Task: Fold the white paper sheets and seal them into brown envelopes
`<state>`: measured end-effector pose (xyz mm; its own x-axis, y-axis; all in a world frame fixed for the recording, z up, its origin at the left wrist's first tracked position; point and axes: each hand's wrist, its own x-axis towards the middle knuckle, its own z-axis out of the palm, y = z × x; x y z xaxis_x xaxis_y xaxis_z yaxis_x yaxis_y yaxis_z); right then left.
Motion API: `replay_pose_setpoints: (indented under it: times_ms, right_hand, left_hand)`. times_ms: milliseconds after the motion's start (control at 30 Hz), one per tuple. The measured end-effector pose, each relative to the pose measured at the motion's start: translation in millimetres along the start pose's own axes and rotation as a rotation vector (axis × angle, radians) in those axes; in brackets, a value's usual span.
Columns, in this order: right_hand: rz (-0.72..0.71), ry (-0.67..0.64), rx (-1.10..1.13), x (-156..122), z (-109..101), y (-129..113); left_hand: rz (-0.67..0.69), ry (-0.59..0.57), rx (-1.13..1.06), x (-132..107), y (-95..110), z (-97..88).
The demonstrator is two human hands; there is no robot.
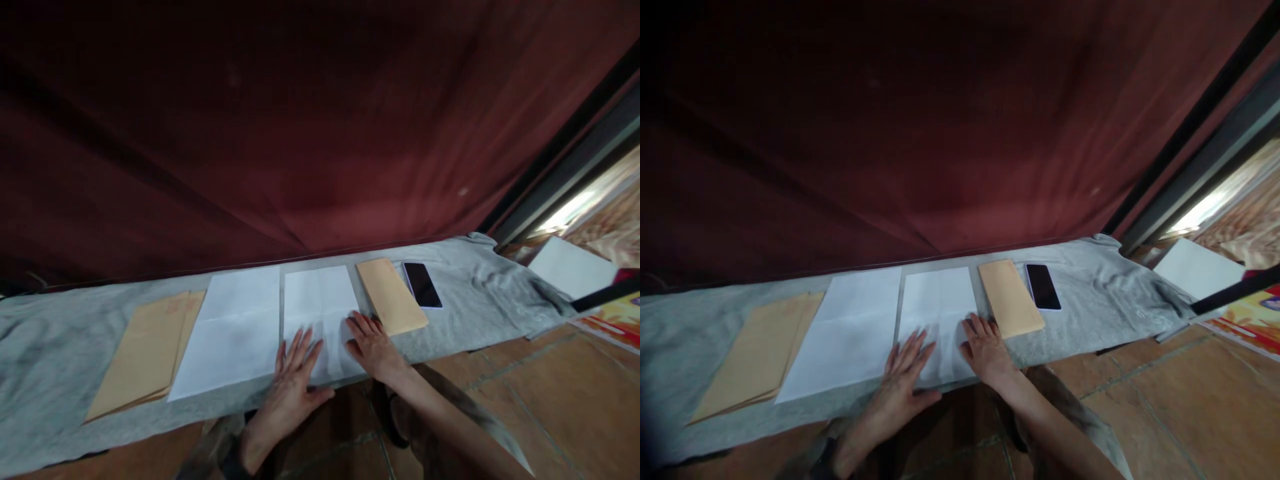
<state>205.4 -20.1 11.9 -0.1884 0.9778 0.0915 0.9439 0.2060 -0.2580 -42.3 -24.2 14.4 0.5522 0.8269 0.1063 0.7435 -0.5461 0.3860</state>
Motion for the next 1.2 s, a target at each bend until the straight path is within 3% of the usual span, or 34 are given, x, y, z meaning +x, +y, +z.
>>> replay_pose_setpoints:
  times_ms: [100, 233, 333, 533, 700, 867, 1000, 1100, 1200]
  right_hand:
    - [-0.045, 0.031, -0.038, -1.5, 5.4, 8.9]
    - [-0.075, 0.098, -0.016, 4.7, 9.3, 18.3]
    - [-0.064, 0.134, 0.004, 17.2, 10.5, 11.7]
    - [-0.056, 0.029, -0.03, 38.1, 13.8, -20.3]
    - [-0.091, -0.017, -0.059, 40.0, 15.6, -16.3]
    - [-0.176, -0.021, 0.049, 39.2, 7.5, 1.8]
    - [-0.168, -0.033, 0.198, 37.6, -4.2, 7.8]
    - [-0.076, -0.084, 0.376, 36.4, -14.4, 14.1]
    - [0.137, -0.121, 0.648, 35.7, -24.8, 25.7]
  left_hand:
    - [0.04, -0.107, 0.089, -7.6, 12.4, -0.4]
    - [0.038, -0.115, 0.152, -4.7, 13.2, -0.8]
    - [0.036, -0.14, 0.151, -2.4, 11.3, -1.4]
    - [0.012, -0.165, 0.149, 7.1, 19.6, -8.4]
    - [0.014, -0.175, 0.094, 7.5, 17.5, -23.6]
    - [-0.052, -0.115, 0.064, 3.7, 1.4, -39.4]
    - [-0.099, 0.026, -0.049, 4.3, -14.5, -48.3]
    - [-0.098, 0.147, -0.239, 7.4, -24.6, -52.9]
    - [-0.126, 0.195, -0.463, 11.7, -29.6, -60.6]
